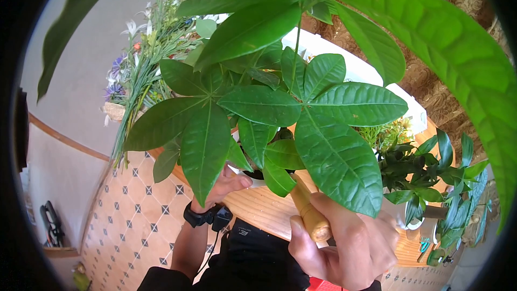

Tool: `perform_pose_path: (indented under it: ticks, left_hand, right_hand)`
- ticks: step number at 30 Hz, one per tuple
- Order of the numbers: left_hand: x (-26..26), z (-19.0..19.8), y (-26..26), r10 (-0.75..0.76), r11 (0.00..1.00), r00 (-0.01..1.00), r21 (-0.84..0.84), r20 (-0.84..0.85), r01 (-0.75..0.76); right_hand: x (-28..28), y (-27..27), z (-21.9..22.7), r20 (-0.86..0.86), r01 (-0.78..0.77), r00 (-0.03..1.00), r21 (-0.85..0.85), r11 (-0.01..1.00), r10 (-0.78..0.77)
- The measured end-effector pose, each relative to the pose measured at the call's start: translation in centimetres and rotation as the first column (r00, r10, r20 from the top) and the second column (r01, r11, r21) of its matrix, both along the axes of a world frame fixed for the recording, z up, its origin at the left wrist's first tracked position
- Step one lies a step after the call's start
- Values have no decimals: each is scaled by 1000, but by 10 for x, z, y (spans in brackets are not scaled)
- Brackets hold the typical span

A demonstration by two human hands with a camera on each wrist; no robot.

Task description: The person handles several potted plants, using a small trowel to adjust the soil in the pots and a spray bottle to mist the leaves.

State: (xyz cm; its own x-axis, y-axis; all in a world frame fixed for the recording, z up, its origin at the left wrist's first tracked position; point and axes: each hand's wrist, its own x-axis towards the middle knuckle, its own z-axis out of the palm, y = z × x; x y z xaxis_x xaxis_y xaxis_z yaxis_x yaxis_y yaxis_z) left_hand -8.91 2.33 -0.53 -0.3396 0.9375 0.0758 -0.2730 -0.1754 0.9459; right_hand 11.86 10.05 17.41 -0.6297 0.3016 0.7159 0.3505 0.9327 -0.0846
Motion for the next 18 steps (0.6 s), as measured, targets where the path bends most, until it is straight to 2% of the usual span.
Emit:
perform_pose_path:
  ticks: [3, 8, 9, 11, 13, 16, 18]
  left_hand:
    - [-1, -1, 0, -16, 1000, 1000, 8, -11, 16]
    - [-4, 0, -2, -36, 999, 990, -13, -135, 35]
    - [-3, 0, -2, -36, 999, 990, -13, -135, 34]
    - [0, 2, -1, 57, 998, 996, 5, -71, -57]
    - [2, 5, 0, 58, 998, 998, 11, -39, -58]
    - [2, -1, -1, 70, 998, 997, 2, -12, -70]
    - [2, 0, -1, 80, 997, 997, -12, -16, -81]
  right_hand:
    - [-3, 3, -3, -44, -40, 998, -38, 998, 38]
    - [1, 7, -3, -33, -37, 999, -32, 999, 36]
    - [1, 8, -3, -53, -58, 997, -62, 996, 55]
    - [3, 6, -3, -49, -38, 998, -74, 997, 35]
    - [2, 4, -3, -43, -18, 999, -86, 996, 14]
    - [-4, 1, -2, -84, 32, 996, -50, 998, -37]
    - [-3, 2, -1, -20, 32, 999, 10, 999, -32]
